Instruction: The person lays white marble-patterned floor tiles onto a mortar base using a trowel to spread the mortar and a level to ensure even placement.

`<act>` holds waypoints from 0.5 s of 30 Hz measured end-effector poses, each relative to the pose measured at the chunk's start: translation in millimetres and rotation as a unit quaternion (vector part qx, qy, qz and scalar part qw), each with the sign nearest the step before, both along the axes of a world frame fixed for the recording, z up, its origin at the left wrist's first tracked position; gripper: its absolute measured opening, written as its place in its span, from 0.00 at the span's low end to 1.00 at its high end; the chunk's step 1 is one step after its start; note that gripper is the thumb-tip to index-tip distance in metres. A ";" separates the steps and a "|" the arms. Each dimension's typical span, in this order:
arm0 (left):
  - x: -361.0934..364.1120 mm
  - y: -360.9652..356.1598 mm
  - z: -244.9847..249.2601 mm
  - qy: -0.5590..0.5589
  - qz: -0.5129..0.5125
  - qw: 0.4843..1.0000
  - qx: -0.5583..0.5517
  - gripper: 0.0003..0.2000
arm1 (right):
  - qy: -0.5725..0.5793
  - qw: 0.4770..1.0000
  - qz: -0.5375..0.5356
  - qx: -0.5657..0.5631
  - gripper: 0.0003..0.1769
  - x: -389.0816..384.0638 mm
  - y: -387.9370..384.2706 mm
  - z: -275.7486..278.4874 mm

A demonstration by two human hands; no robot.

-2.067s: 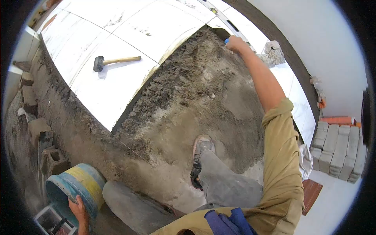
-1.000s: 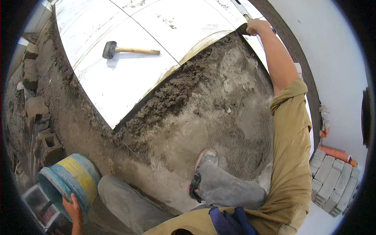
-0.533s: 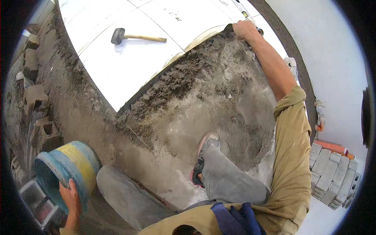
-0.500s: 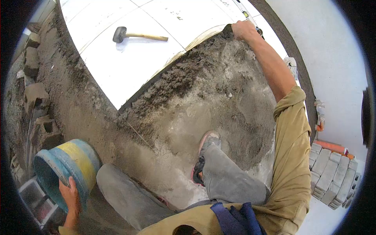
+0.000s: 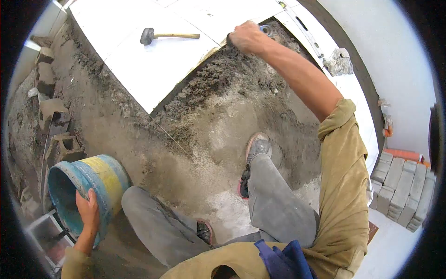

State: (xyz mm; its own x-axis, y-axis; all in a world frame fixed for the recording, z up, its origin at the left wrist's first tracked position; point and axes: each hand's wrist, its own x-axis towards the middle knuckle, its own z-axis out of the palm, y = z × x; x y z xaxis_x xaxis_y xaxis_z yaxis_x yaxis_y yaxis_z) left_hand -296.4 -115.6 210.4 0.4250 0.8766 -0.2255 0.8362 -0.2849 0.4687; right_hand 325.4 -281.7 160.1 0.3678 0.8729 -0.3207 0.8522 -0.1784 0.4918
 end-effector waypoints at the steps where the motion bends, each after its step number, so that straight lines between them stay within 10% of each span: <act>1: -1.4 1.5 -1.9 0.000 -0.005 1.000 0.003 0.22 | -0.004 0.999 0.031 0.009 0.06 -8.8 -2.8 -0.8; 10: -4.5 2.1 -3.1 0.020 -0.028 0.998 0.055 0.22 | 0.167 0.977 -0.068 0.117 0.04 -70.3 -100.8 17.9; 15: 9.5 -5.8 7.3 0.003 -0.013 0.998 0.064 0.21 | 0.218 0.886 -0.194 0.362 0.18 -84.8 -196.3 34.6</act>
State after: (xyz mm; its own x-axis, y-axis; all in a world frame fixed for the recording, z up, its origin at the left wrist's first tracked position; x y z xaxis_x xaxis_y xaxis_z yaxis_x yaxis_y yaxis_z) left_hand -286.9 -121.3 217.7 0.4473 0.8869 -0.1157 0.8306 -0.3639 0.4216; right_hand 240.6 -478.0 194.7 0.6634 0.7434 0.0854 0.7390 -0.6329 -0.2311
